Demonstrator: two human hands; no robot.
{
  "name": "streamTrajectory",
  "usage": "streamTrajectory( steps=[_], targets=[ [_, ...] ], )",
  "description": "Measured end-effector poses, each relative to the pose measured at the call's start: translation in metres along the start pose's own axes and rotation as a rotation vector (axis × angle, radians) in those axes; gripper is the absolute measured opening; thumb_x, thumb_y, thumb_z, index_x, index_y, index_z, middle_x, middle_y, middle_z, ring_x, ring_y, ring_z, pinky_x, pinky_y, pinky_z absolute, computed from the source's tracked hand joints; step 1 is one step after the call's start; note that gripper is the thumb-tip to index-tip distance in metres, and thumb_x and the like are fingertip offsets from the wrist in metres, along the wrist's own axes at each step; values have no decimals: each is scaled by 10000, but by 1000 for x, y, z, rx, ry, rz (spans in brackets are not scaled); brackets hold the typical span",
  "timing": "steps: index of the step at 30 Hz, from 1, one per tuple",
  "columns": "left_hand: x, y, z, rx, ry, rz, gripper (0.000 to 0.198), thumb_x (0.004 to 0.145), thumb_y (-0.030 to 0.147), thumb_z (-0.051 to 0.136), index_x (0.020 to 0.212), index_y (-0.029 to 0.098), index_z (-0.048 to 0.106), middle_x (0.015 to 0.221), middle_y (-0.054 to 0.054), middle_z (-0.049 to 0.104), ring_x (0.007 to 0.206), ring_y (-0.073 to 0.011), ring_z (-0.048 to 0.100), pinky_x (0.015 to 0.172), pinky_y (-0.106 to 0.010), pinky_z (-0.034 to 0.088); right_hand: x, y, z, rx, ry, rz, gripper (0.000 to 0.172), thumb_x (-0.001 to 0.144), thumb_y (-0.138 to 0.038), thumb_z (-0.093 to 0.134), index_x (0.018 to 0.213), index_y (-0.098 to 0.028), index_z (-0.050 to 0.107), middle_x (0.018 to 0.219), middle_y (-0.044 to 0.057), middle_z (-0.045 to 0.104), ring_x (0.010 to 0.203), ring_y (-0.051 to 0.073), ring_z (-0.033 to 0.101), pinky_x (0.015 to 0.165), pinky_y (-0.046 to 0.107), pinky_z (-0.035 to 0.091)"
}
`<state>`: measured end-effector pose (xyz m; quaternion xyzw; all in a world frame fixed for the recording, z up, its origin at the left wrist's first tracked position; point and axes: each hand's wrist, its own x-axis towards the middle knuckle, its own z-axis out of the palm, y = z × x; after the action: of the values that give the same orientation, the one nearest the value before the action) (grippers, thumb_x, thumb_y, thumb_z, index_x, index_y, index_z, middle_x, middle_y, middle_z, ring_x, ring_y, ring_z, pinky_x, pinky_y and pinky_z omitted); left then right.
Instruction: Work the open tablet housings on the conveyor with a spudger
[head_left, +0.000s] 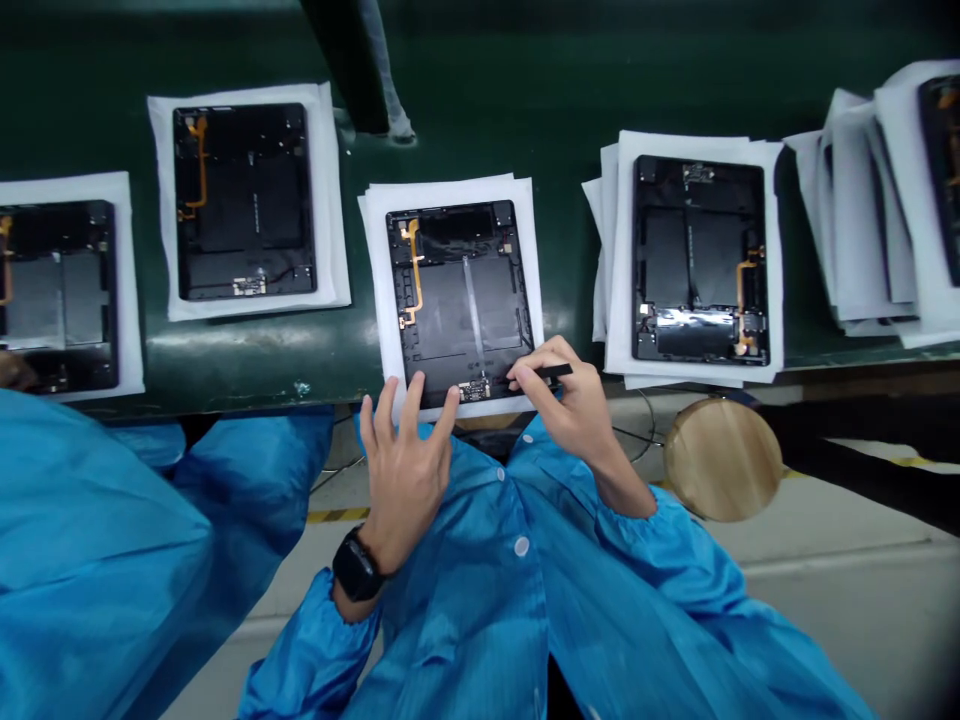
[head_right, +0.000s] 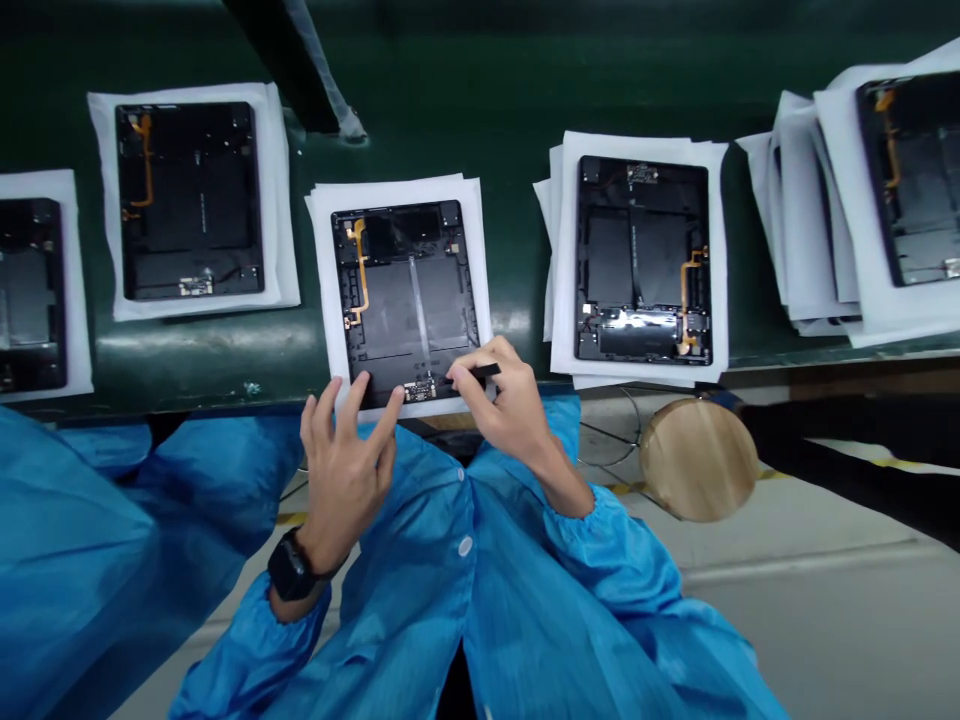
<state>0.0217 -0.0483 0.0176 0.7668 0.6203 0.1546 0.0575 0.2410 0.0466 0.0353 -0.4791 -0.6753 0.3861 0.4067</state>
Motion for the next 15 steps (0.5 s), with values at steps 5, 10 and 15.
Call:
streamTrajectory(
  steps=[5, 10, 15],
  targets=[
    [22, 5, -11, -102, 33, 50, 462, 1003, 161, 644, 1444, 300, 654, 1682, -161, 433, 1641, -424, 247, 1276, -754, 208, 1, 4, 0, 80, 36, 36, 231, 1053, -264, 618, 864, -230, 745, 821, 30, 739, 876, 220, 664, 802, 380, 526],
    [52, 12, -6, -183, 1, 205, 378, 1023, 121, 586, 1373, 243, 659, 1654, -163, 482, 1657, -359, 243, 1306, -716, 210, -6, 9, -3, 211, 196, 137, 234, 1057, -323, 631, 873, -233, 746, 797, 18, 704, 801, 203, 654, 781, 371, 507],
    [45, 21, 7, -176, 11, 227, 453, 1020, 84, 558, 1463, 177, 572, 1620, -204, 515, 1643, -342, 287, 1307, -687, 260, -15, 15, 0, 234, 200, 181, 249, 1054, -342, 638, 863, -225, 745, 799, 19, 700, 779, 197, 645, 770, 369, 495]
  ],
)
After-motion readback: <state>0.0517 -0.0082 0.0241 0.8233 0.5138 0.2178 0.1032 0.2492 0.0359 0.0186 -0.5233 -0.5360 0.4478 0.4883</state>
